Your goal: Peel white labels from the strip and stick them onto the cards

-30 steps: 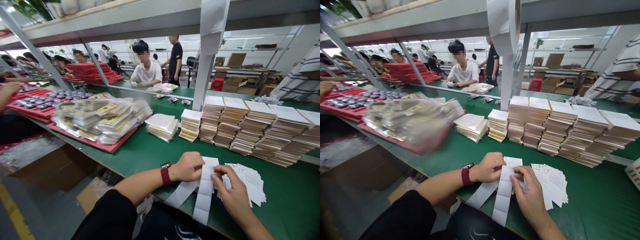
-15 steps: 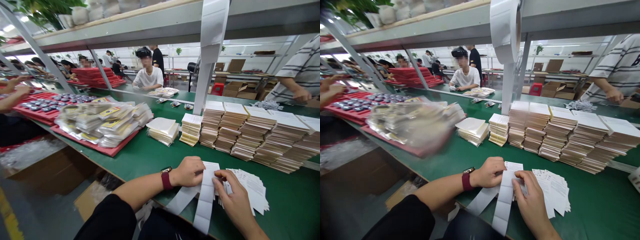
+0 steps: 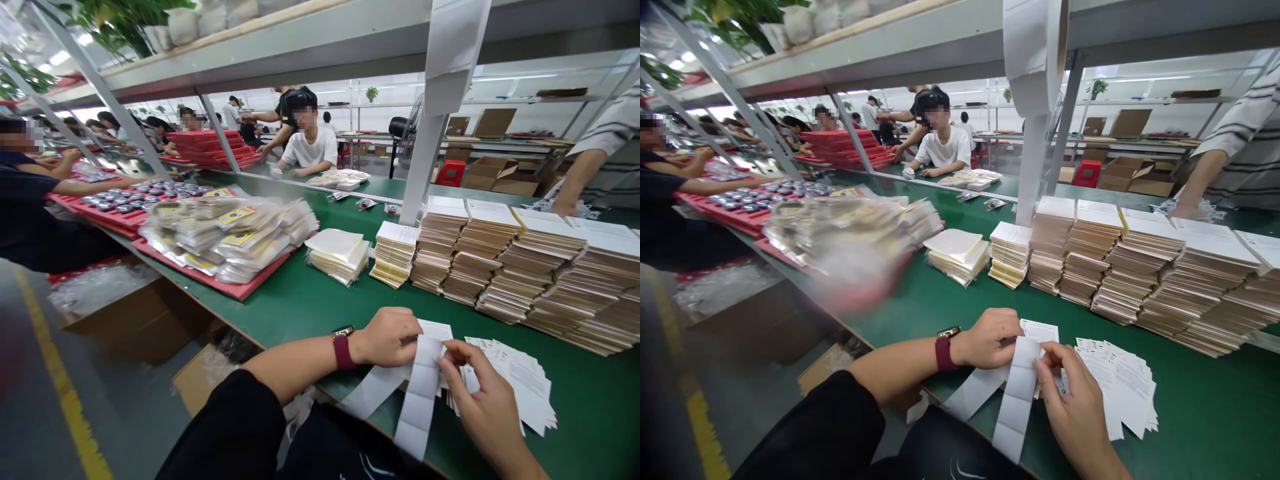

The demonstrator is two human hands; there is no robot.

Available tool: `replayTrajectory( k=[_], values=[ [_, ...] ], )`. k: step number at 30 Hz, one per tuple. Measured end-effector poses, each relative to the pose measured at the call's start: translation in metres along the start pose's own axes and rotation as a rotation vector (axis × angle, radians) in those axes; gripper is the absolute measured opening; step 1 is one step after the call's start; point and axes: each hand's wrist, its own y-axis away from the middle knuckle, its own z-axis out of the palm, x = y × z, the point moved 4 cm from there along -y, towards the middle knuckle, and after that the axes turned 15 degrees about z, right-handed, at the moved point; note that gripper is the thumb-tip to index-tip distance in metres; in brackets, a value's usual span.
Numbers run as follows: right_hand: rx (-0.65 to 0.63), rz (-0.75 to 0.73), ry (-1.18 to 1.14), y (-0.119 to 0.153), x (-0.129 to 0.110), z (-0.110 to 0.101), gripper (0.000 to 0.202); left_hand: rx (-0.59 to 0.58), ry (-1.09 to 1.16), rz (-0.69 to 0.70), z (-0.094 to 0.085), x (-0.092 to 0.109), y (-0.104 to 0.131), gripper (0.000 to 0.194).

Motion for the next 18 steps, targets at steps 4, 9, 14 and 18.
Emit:
replayTrajectory(
  k=[4, 9, 14, 18],
  values=[
    [-0.004, -0.025, 0.01, -0.0002, -0.0008, -0.0003, 0.017, 0.004, 0.005, -0.003, -0.0016, 0.0009, -0.0014, 0.013],
    [0.004, -0.021, 0.007, -0.0002, -0.0024, -0.0014, 0.017, 0.025, 0.009, 0.01, -0.0031, 0.002, -0.0021, 0.014],
    [-0.001, -0.03, -0.01, -0.0001, -0.0041, -0.0017, 0.016, 0.004, -0.001, -0.001, -0.002, 0.0015, -0.0024, 0.014],
    [0.001, -0.049, 0.004, -0.0008, -0.0054, -0.0012, 0.015, 0.06, 0.02, 0.014, -0.0046, 0.0028, -0.0037, 0.015]
  ],
)
